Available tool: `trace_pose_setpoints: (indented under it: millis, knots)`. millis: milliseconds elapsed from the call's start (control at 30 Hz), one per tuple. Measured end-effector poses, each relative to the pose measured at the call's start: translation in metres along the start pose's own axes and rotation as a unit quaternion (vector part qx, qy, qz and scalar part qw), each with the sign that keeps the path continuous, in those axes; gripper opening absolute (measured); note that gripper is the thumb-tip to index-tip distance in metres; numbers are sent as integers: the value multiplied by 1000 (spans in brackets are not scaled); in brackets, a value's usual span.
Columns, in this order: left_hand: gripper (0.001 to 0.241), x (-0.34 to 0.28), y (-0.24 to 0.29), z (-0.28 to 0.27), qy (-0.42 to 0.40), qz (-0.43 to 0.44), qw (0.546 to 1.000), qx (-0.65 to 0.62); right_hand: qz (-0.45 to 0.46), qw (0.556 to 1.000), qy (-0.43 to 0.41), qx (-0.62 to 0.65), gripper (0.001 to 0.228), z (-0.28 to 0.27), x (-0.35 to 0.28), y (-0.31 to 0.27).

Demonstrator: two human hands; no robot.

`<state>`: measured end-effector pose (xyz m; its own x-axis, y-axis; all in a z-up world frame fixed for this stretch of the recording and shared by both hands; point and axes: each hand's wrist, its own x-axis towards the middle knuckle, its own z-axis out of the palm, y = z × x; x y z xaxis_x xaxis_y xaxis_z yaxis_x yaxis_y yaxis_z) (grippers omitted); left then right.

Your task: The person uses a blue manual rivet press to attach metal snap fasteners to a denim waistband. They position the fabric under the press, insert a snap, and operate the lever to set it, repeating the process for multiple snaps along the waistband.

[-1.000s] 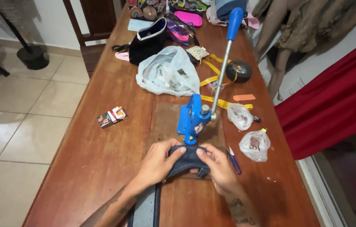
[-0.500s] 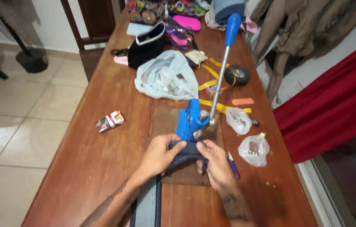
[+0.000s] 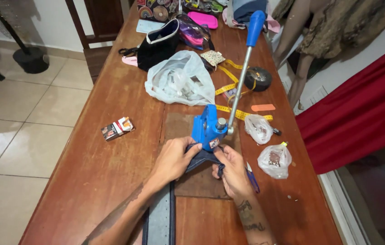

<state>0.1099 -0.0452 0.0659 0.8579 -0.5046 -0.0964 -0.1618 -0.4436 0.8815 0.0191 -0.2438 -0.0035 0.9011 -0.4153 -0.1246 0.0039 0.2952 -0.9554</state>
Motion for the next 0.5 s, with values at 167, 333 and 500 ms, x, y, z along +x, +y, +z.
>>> trace_pose_setpoints:
  millis: [167, 333, 500]
  knots:
    - [39, -4, 2, -3, -12, 3, 1000, -13, 12, 1000, -6, -3, 19, -3, -1, 5]
    - [37, -3, -7, 1, -18, 6, 999, -33, 4, 1000, -13, 1, 19, -8, 3, 13]
    - [39, 13, -29, 10, -22, 36, 997, -67, 28, 999, -19, 14, 16, 2, -4, -4]
